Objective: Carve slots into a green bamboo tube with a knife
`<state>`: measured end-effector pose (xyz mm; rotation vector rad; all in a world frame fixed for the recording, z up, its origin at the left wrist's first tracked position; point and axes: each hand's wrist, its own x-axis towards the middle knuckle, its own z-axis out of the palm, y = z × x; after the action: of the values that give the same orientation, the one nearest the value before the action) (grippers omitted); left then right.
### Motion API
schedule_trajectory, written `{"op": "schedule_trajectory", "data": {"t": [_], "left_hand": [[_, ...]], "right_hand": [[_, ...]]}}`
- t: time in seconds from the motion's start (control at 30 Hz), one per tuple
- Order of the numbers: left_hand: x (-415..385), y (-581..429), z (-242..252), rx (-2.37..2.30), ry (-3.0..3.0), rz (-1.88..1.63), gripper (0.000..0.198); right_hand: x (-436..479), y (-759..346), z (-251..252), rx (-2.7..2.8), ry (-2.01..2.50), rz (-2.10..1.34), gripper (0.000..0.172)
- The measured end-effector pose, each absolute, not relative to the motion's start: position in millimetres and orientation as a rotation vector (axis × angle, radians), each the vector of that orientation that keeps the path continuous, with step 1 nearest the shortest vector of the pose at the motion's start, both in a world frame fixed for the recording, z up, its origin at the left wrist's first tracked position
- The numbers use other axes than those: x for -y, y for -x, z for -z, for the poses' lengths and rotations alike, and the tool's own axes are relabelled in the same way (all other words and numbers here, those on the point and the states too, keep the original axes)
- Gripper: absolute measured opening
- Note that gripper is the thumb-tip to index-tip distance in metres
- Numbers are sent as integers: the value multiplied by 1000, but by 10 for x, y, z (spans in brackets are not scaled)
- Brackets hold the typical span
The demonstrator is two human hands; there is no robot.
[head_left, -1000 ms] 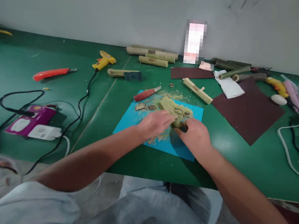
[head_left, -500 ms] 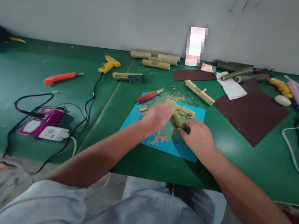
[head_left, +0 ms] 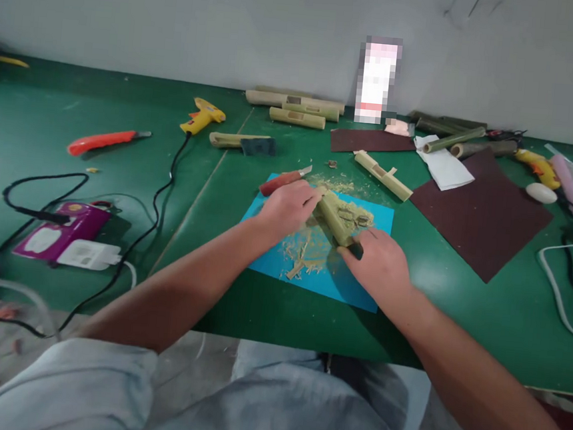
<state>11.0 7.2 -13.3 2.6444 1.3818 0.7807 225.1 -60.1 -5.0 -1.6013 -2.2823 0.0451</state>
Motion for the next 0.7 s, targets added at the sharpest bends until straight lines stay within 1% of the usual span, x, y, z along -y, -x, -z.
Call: {"op": "schedule_trajectory", "data": {"t": [0.17,0.23,0.33,0.7], "left_hand": [[-77,-86,132,-1252,-2635,-750,33],[-157,-24,138,-1354,-2605,-810,35],[-285,69,154,-1459,-2561,-852,31],[-294,52,116,-1418,-2614,-888,30]], "right_hand": [[609,-2252,28,2308,1602,-75,20],[611,-2250,13,2298,1614,-78,20],[610,-2250,-6,2296,1623,-82,21],[565,-2322,-38,2317,1649,-69,19]]}}
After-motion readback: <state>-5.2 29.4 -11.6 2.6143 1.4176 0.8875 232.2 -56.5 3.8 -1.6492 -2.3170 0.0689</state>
